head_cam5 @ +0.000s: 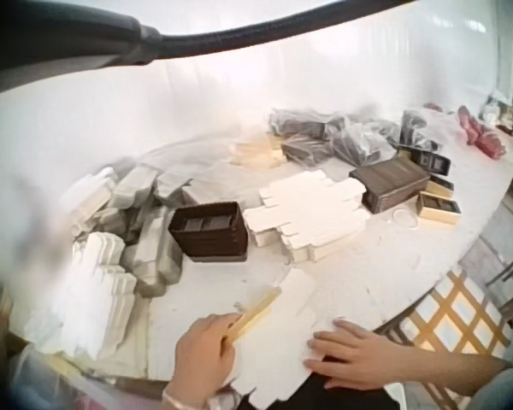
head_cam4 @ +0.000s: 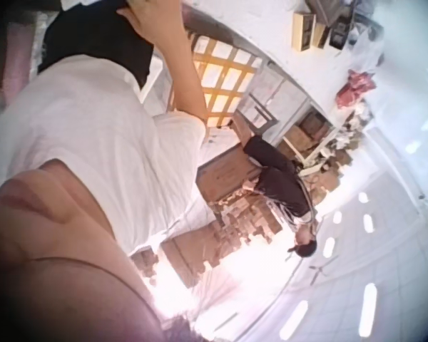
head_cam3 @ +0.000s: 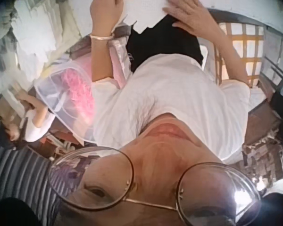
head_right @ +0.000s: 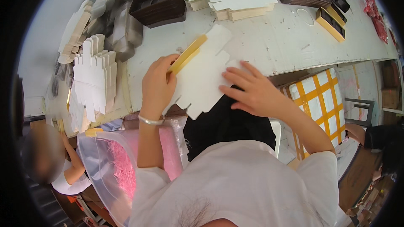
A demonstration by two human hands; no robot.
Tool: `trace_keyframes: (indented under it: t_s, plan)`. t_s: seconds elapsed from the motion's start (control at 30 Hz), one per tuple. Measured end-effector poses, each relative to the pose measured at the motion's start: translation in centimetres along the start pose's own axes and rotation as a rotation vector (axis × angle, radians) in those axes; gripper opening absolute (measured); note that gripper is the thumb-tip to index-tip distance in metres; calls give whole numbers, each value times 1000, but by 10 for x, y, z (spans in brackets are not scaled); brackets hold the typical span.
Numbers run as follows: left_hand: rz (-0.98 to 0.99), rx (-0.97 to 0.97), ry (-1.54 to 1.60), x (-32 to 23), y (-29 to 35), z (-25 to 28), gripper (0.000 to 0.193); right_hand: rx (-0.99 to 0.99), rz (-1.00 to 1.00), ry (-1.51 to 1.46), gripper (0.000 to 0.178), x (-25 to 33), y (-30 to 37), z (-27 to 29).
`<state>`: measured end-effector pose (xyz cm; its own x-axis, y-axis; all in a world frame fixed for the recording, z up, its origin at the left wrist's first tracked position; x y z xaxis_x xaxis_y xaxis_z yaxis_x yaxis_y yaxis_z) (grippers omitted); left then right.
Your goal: The person folds flat cardboard pieces into small rectangular boxes and places dark rectangular items inside them. The person repeatedly folds the cardboard, inserts the items, and sets the completed boxes aside on the table.
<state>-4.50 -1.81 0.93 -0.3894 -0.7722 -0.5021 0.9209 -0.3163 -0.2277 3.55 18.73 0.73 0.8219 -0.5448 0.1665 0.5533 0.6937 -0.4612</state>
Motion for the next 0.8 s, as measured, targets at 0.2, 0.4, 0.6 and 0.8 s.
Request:
trace_keyframes:
  t_s: [0.2, 0.4, 0.6, 0.8]
  plan:
    - [-23, 80, 100, 2, -20, 0, 35, -68, -35, -150, 19, -16, -17, -11]
    - [-60, 58, 104, 8, -23, 0, 36, -73, -278, -497, 26, -43, -98, 36]
    - [-99, -79, 170, 18, -15, -17, 38, -68, 6, 247, 17, -123, -198, -11]
    - [-113, -109, 145, 24, -7, -16, 34, 13, 32, -268, 15, -149, -205, -10]
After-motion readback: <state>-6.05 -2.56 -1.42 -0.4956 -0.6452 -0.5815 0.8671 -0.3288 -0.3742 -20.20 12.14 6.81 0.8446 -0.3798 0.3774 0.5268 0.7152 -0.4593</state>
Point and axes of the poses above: each hand's wrist, its own y-axis away from the middle knuckle, its own z-axis out of the back of the hand, x = y × z, the point moved 5 cm from there along -y, towards the middle knuckle, and after that the axes turned 7 degrees about z, right-handed, at the moved point
